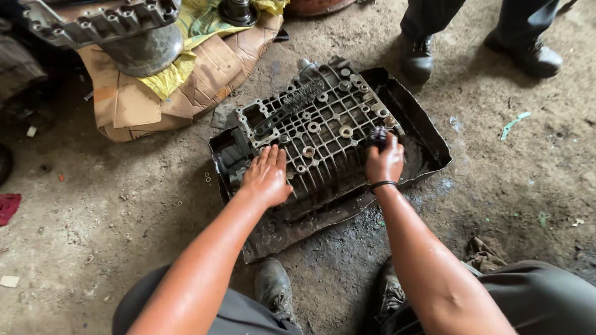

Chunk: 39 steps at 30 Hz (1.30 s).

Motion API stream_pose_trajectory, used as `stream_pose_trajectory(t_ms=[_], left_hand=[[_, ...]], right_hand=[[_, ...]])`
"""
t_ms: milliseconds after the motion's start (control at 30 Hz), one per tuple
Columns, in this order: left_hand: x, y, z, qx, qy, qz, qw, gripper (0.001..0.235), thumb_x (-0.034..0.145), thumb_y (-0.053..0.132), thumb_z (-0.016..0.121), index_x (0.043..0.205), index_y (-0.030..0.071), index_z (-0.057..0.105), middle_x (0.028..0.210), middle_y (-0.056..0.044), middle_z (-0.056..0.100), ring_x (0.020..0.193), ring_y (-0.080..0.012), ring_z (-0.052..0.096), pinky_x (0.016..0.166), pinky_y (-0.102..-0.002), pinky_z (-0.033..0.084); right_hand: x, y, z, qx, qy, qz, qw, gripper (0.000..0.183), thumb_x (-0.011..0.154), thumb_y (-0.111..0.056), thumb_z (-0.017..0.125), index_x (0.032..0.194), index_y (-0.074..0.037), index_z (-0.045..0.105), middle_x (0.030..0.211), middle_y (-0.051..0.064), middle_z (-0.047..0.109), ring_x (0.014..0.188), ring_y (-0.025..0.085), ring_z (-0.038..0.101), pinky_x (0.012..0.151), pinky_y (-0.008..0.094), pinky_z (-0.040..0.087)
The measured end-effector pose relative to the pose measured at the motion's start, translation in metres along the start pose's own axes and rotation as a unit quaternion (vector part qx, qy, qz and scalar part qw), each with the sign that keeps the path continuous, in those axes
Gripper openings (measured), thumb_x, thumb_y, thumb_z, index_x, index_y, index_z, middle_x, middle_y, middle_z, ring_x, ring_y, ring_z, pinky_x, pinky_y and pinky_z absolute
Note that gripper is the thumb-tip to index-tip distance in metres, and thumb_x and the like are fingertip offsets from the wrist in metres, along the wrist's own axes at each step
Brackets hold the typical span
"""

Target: The person scrubs a large metal engine block with a wire brush and a rag while sitting on the floor. They repeatedly scrub and wipe the surface to remove grime.

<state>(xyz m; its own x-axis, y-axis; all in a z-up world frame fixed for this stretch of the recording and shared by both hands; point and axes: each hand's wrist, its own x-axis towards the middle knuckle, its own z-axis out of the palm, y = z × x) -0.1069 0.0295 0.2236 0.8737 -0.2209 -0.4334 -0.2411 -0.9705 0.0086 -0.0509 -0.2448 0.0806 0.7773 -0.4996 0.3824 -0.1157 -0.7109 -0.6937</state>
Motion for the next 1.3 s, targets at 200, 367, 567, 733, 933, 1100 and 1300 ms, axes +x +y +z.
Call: stream_pose_trajectory(t_ms=[200,367,567,733,933,1100,1300], left_hand=[[0.009,0.008,0.038,-0.013,0.024,-0.013,1.000,0.108,0.091,0.048,0.069,0.161,0.000,0.002,0.170,-0.019,-0.006,0.158,-0.0357,-0.005,0.129,-0.050,0.006],[0.024,-0.003,0.062,0.011,0.094,0.010,0.995,0.098,0.093,0.042,0.066,0.160,-0.002,0.009,0.170,-0.022,0.001,0.157,-0.0376,0.001,0.125,-0.052,0.012],[0.029,-0.009,0.072,-0.002,0.095,0.014,0.995,0.097,0.092,0.039,0.066,0.160,-0.003,0.010,0.169,-0.023,0.003,0.157,-0.0381,0.003,0.124,-0.053,0.015],[0.022,-0.001,0.056,0.006,0.097,0.016,0.995,0.097,0.093,0.039,0.065,0.158,-0.004,0.009,0.168,-0.023,0.002,0.155,-0.0388,0.001,0.123,-0.054,0.013],[0.028,-0.006,0.070,-0.009,0.092,0.014,0.996,0.095,0.092,0.038,0.065,0.160,-0.002,0.011,0.169,-0.022,0.003,0.157,-0.0374,0.002,0.126,-0.052,0.011],[0.027,-0.005,0.066,-0.008,0.103,0.023,0.994,0.094,0.093,0.039,0.066,0.158,-0.003,0.012,0.168,-0.024,0.004,0.155,-0.0392,0.002,0.124,-0.054,0.011],[0.026,-0.006,0.072,-0.024,0.116,0.012,0.993,0.098,0.089,0.036,0.070,0.160,-0.001,0.014,0.169,-0.022,0.005,0.157,-0.0377,0.004,0.124,-0.052,0.012]], right_hand=[[-0.049,-0.020,-0.002,-0.078,-0.055,-0.059,0.994,0.034,0.081,-0.010,0.073,0.113,-0.006,0.060,0.111,0.025,0.057,0.096,0.045,0.063,0.080,0.053,0.053],[-0.070,-0.038,-0.003,-0.002,-0.082,-0.024,0.996,0.043,0.078,-0.009,0.076,0.117,-0.009,0.060,0.110,0.021,0.059,0.094,0.044,0.064,0.079,0.052,0.054],[-0.071,-0.017,0.001,-0.041,-0.125,-0.095,0.987,0.044,0.083,-0.012,0.076,0.124,-0.011,0.061,0.110,0.022,0.059,0.090,0.044,0.065,0.074,0.052,0.055],[-0.078,-0.003,-0.008,-0.084,-0.123,-0.161,0.976,0.048,0.077,-0.011,0.073,0.121,-0.002,0.055,0.121,0.030,0.054,0.093,0.046,0.065,0.072,0.051,0.056],[-0.074,0.006,0.006,-0.049,-0.122,-0.113,0.985,0.040,0.082,-0.016,0.075,0.117,-0.008,0.059,0.113,0.023,0.060,0.095,0.046,0.064,0.076,0.054,0.054],[-0.080,-0.016,-0.001,-0.100,-0.022,-0.257,0.961,0.060,0.075,-0.020,0.072,0.126,0.005,0.052,0.120,0.035,0.054,0.099,0.050,0.060,0.078,0.052,0.053],[-0.099,-0.028,0.008,-0.036,-0.158,-0.136,0.977,0.044,0.086,-0.020,0.074,0.124,-0.005,0.057,0.110,0.020,0.062,0.093,0.044,0.065,0.077,0.052,0.054]])
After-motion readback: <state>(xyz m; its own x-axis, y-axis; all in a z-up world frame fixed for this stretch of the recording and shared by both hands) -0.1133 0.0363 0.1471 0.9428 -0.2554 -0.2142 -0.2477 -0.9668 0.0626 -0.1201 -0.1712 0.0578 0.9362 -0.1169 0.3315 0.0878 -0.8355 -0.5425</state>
